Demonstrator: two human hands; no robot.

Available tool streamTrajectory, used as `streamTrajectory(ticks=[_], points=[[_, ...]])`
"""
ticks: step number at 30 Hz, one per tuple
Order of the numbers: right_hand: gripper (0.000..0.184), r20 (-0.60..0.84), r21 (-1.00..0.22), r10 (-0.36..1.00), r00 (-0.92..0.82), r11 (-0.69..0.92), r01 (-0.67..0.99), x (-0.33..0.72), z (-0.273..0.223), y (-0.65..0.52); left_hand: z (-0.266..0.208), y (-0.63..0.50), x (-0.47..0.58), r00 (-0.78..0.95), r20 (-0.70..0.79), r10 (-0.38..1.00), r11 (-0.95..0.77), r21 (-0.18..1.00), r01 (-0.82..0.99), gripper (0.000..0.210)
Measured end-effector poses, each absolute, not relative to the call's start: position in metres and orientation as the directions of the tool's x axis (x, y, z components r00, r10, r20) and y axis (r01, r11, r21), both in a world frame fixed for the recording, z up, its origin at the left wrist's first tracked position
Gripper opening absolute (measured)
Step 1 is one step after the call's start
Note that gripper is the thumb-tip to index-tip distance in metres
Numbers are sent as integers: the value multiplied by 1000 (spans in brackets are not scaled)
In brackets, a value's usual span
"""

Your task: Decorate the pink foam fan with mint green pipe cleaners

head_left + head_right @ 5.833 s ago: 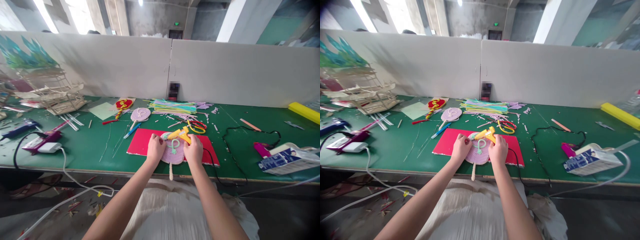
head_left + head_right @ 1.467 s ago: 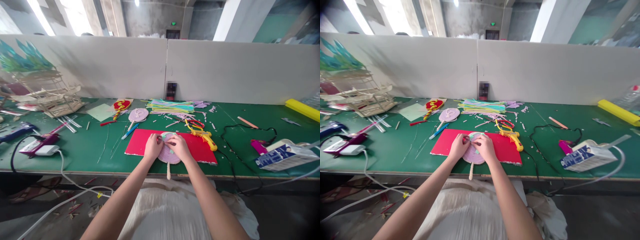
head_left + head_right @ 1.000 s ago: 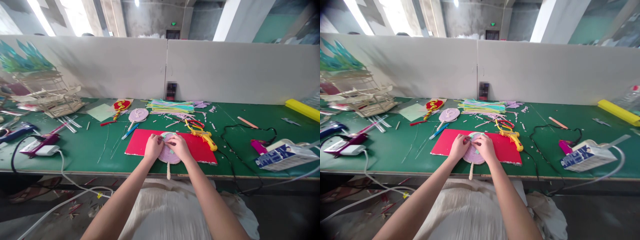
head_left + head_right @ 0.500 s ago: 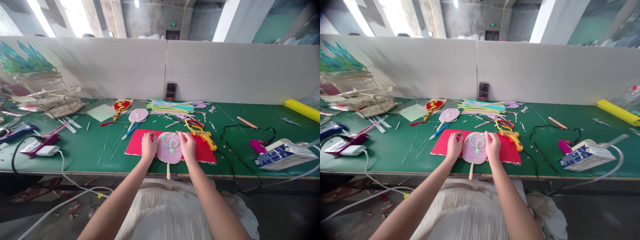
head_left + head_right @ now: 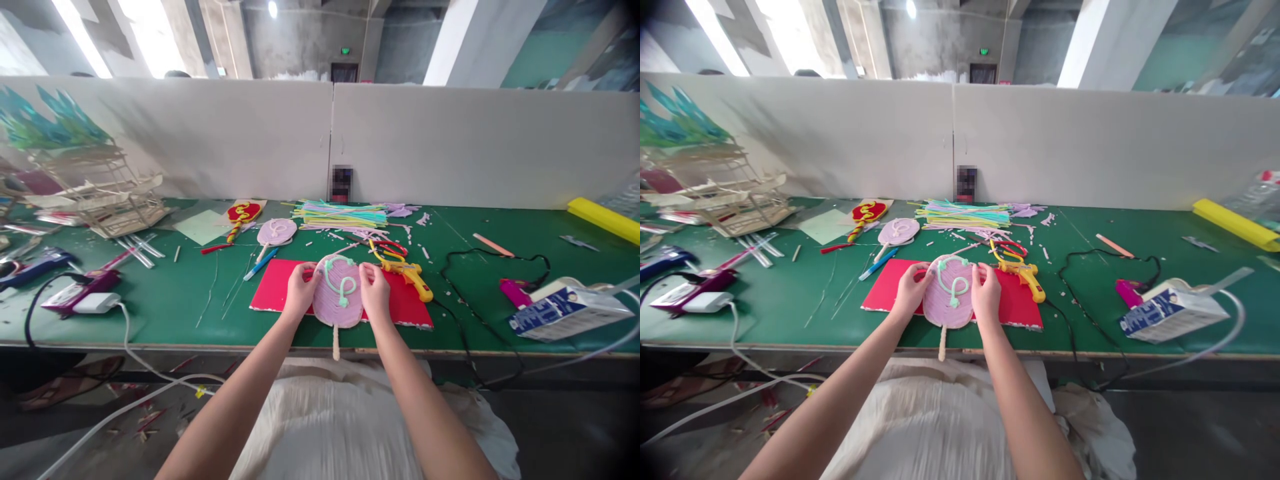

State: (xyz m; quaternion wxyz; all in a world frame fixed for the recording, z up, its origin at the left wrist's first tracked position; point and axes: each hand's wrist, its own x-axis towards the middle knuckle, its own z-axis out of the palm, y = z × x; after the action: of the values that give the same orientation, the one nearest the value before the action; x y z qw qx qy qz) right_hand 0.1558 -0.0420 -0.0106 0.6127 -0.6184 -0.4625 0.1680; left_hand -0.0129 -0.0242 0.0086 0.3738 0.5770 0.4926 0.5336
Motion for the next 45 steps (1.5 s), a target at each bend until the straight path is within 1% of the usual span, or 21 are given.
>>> streamTrajectory(ticks=[2,4,7,9,12,17,27,32,39,45], points=[[37,331,-941,809,486,242,238,155,-6,-43,11,-24,-13,-59,214,975,-212,976,39,21],[37,347,-938,815,464,313,152,155,1,-45,13,-25,-13,-45,192,980,-196,977,-86,24],[31,390,-917,780,489,376,133,155,9,-49,14,-26,-12,24,139,990,-129,963,-235,29],[28,416,-905,754,508,397,152,154,13,-52,15,-27,-12,55,114,992,-95,959,-267,31],[25,445,-890,735,511,423,167,152,16,-54,17,-29,-12,48,113,992,-97,962,-256,33],[23,484,-872,717,501,446,204,152,17,-56,21,-32,-12,1,155,988,-151,965,-214,34],[25,506,-862,708,492,421,281,151,19,-58,22,-32,-12,-24,184,983,-185,969,-164,33],[26,503,-864,713,489,425,269,151,18,-58,20,-31,-12,-21,198,980,-199,966,-164,32],[21,498,-866,721,482,444,232,152,17,-58,20,-30,-12,-14,217,976,-216,963,-161,29],[24,495,-868,724,480,427,253,152,17,-58,19,-30,-13,-23,234,972,-235,963,-132,27]])
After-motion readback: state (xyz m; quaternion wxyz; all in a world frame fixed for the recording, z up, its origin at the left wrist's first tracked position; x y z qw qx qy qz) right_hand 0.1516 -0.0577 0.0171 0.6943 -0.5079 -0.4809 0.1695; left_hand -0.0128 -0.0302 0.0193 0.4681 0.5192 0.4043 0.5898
